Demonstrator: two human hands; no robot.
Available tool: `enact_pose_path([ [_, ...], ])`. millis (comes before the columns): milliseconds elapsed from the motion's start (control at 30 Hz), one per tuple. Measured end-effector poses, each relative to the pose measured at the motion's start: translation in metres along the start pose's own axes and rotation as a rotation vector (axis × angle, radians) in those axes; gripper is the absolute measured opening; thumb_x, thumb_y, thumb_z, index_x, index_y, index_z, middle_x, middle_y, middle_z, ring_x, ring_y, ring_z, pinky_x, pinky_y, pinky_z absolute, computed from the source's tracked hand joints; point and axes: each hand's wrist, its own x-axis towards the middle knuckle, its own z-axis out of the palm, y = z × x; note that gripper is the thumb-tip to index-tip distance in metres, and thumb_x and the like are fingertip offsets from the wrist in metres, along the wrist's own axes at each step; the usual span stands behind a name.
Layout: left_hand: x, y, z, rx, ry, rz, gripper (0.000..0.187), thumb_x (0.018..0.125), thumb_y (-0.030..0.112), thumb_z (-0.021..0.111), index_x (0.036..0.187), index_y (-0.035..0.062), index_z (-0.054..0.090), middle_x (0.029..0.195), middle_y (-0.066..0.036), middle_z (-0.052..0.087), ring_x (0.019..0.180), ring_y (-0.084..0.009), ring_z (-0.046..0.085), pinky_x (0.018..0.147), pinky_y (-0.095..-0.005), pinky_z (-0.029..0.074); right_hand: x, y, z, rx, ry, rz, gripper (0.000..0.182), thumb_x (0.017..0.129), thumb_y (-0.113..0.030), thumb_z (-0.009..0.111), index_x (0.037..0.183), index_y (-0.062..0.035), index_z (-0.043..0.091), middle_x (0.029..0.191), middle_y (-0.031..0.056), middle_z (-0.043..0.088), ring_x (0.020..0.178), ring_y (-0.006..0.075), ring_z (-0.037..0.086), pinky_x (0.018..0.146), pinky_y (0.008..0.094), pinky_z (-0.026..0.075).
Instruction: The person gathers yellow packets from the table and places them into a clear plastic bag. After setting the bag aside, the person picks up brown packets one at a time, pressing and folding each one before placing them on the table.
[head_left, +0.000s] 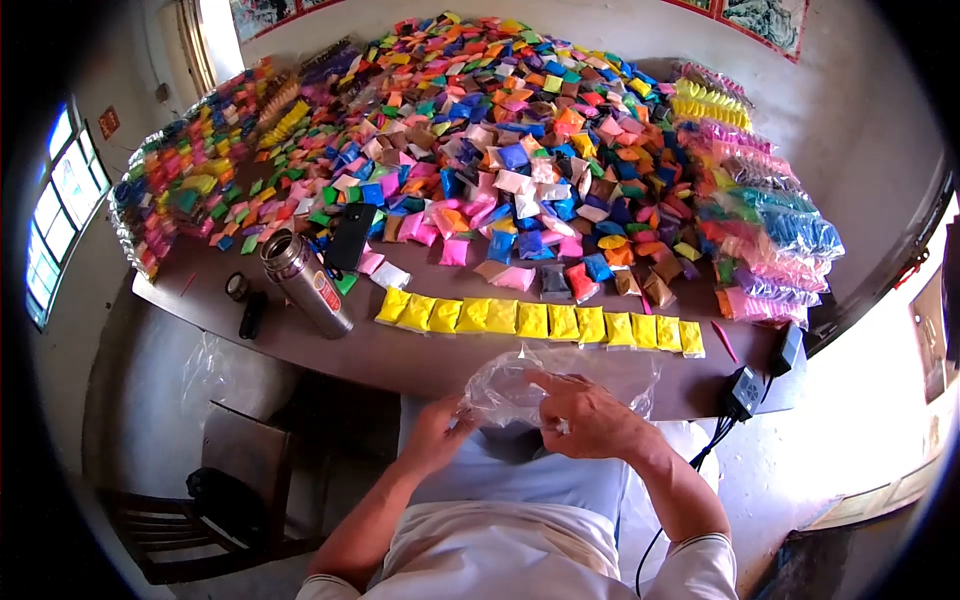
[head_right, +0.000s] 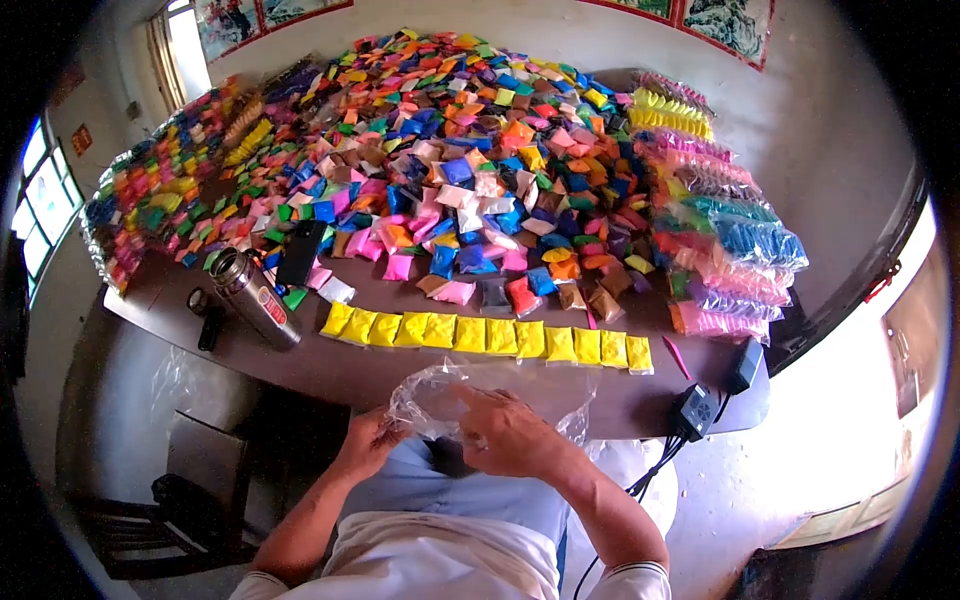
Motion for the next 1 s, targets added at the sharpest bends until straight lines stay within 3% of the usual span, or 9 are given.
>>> enact_pose_path([
  [100,0.001,0.001,-0.002,-0.015,-0.041,-0.038,0.031,0.093,0.021,0.068,0.115,0.0011,0.063,0.108,-0.011,0.067,0.096,-0.0134,0.061,0.083,-0.0311,0.05,0.003,-0.002,0.003,-0.213,0.189,-0.172,0.006,0.071,-0.004,0.065,0.071,-0.0008,0.06,0.129,0.0183,0.06,0.113,0.0334,0.061,0.097,0.0411,0.048],
  [167,0.002,-0.002,-0.002,-0.002,-0.078,0.064,0.021,0.088,0.015,0.071,0.105,0.0028,0.067,0.1,-0.009,0.067,0.089,-0.018,0.063,0.08,-0.0317,0.05,0.006,-0.007,0.001,-0.446,0.315,-0.212,0.004,0.069,-0.001,0.063,0.07,-0.0003,0.059,0.129,0.0192,0.059,0.113,0.0336,0.061,0.098,0.0422,0.048],
  [267,-0.001,0.0,0.001,-0.28,-0.073,-0.05,0.025,0.092,0.021,0.068,0.11,0.0031,0.066,0.106,-0.006,0.065,0.097,-0.0141,0.06,0.086,-0.0295,0.047,0.0,0.006,0.013,-0.29,0.088,-0.072,0.005,0.068,-0.001,0.063,0.072,0.0007,0.06,0.131,0.0203,0.057,0.115,0.0337,0.06,0.097,0.0434,0.048],
  [367,-0.002,-0.012,0.001,-0.554,-0.071,-0.144,0.032,0.096,0.027,0.062,0.117,0.0024,0.063,0.112,-0.004,0.063,0.103,-0.0114,0.055,0.09,-0.0287,0.045,-0.002,0.007,0.019,-0.272,0.011,-0.112,0.009,0.069,-0.003,0.064,0.076,0.0009,0.062,0.129,0.0201,0.059,0.114,0.0334,0.061,0.094,0.0428,0.05],
  [600,0.018,0.024,-0.003,-0.336,-0.037,-0.171,0.043,0.097,0.035,0.06,0.124,0.0012,0.06,0.112,-0.005,0.063,0.105,-0.0117,0.054,0.092,-0.0296,0.045,0.01,-0.002,0.03,-0.173,0.202,-0.338,0.019,0.082,-0.018,0.07,0.081,-0.0007,0.062,0.111,0.0181,0.066,0.095,0.0349,0.066,0.079,0.0396,0.055],
  [667,0.018,-0.006,0.002,-0.351,-0.073,-0.208,0.042,0.096,0.035,0.062,0.121,0.0003,0.06,0.111,-0.008,0.064,0.103,-0.0126,0.055,0.092,-0.0302,0.045,0.014,0.009,0.037,0.178,0.031,0.105,0.029,0.085,-0.027,0.069,0.087,0.0012,0.062,0.101,0.0209,0.067,0.089,0.0378,0.066,0.078,0.0449,0.052],
  [767,0.016,0.008,-0.001,-0.171,-0.105,-0.216,0.041,0.095,0.034,0.063,0.117,-0.0002,0.061,0.111,-0.008,0.064,0.102,-0.0131,0.056,0.091,-0.0305,0.045,0.022,0.006,0.029,0.213,0.021,0.302,0.026,0.088,-0.023,0.064,0.098,0.0005,0.062,0.093,0.022,0.068,0.089,0.041,0.065,0.079,0.0454,0.05],
  [867,0.012,-0.014,0.006,-0.401,-0.067,-0.199,0.039,0.094,0.034,0.064,0.116,0.0012,0.061,0.111,-0.006,0.064,0.1,-0.0132,0.057,0.089,-0.0308,0.046,0.02,0.014,0.045,0.419,0.132,0.185,0.025,0.089,-0.019,0.064,0.102,0.0012,0.059,0.094,0.0186,0.068,0.083,0.0329,0.067,0.076,0.0405,0.052],
  [1000,0.009,-0.001,0.001,-0.31,-0.123,-0.154,0.04,0.094,0.034,0.065,0.119,0.0024,0.061,0.111,-0.004,0.063,0.099,-0.0121,0.056,0.087,-0.0295,0.046,0.019,0.01,0.041,0.286,0.159,0.079,0.025,0.086,-0.008,0.058,0.109,0.001,0.058,0.101,0.0198,0.068,0.093,0.035,0.067,0.084,0.0402,0.052],
])
